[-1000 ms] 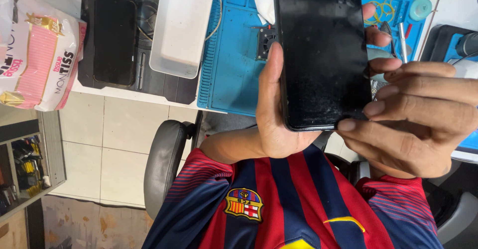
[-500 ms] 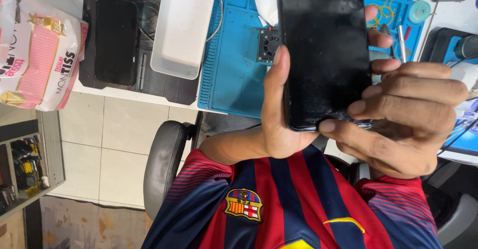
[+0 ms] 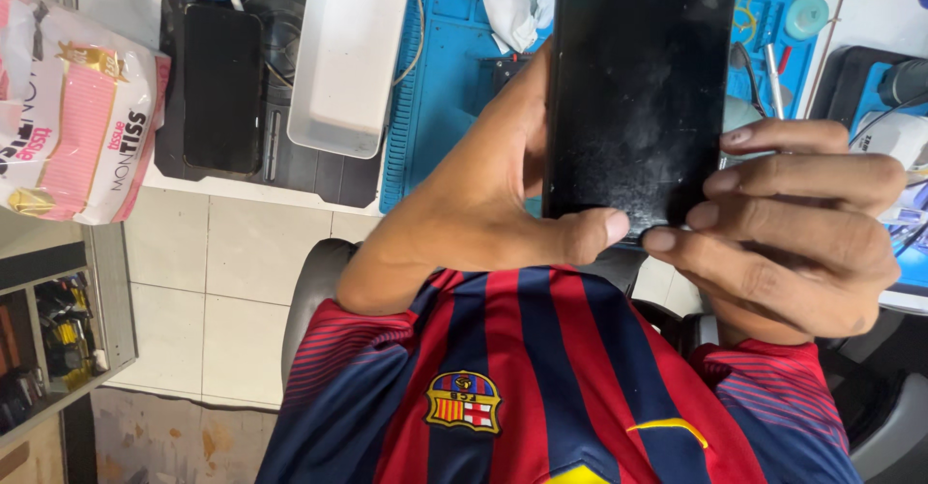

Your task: The person wipes the front and back surfaces of a black smartphone with a white tissue, then uses a small green fan to blow air along the phone's edges and ports. The person handles the phone and fan by hand throughout.

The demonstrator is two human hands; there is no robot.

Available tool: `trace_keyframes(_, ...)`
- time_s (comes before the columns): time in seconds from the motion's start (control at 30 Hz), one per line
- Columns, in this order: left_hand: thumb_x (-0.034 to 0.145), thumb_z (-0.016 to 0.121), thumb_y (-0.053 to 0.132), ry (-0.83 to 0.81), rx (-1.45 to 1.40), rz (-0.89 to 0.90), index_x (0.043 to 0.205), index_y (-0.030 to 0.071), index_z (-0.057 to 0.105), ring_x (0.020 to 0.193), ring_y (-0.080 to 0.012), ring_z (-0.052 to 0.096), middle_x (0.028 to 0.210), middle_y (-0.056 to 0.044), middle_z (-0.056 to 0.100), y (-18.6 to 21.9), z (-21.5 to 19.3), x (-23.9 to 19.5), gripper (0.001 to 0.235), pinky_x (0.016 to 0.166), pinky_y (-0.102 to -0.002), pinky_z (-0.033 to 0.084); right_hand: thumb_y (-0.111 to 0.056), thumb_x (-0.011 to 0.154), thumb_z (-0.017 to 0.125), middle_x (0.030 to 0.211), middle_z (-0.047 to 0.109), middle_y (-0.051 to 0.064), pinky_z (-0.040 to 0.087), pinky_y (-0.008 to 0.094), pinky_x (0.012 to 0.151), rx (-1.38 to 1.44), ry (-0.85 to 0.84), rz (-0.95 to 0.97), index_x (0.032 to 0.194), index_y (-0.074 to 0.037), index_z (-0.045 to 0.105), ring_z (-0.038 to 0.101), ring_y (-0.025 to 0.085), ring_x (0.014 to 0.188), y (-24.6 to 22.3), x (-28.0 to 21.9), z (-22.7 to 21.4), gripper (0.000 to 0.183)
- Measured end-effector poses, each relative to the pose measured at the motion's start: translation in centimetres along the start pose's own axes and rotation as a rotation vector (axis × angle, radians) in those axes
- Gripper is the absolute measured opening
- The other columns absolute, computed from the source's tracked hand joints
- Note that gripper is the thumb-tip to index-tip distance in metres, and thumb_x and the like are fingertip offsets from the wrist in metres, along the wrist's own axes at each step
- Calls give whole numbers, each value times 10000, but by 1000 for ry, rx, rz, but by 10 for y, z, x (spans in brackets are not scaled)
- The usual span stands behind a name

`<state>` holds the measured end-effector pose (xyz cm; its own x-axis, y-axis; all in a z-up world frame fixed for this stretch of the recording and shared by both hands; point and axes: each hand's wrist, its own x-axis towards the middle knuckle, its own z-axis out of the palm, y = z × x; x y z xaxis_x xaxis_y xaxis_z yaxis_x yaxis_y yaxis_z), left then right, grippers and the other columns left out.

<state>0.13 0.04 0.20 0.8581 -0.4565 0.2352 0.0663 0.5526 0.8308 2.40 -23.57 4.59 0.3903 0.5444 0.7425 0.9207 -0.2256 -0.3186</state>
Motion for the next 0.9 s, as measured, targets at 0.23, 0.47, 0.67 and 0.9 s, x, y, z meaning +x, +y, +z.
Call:
trace_keyframes(0.23,879,858,198,32,181,-206,1682,68,27,1430,-174,466,1602,-73,363,23,5,2,1163,1066,-313,516,-109,697,912,791,640,93,619,491,868,46,-14,-90,807,-39,747,623,259,873,13,-25,-11,210)
trace_keyframes(0.47,709,1006,464,16,744,86,1599,58,150,1383,-240,485,1566,-106,380,33,9,2,1300,1055,-340,518,-87,778,882,833,648,154,646,548,816,43,-67,-279,893,7,685,662,303,859,31,-23,-28,247)
trace_keyframes(0.67,741,994,486,533,1132,562,1474,184,409,1298,-254,473,1375,-61,440,13,26,7,986,1158,-407,419,30,721,852,820,587,123,636,472,766,-106,206,-54,820,-25,682,593,269,849,9,-23,1,203)
trace_keyframes(0.9,898,882,156,73,1121,1001,1040,199,802,1175,-236,621,1081,16,709,-10,10,7,169,1180,-573,347,-28,721,869,836,578,111,625,451,762,10,121,-254,848,17,686,569,245,880,13,-57,-10,227)
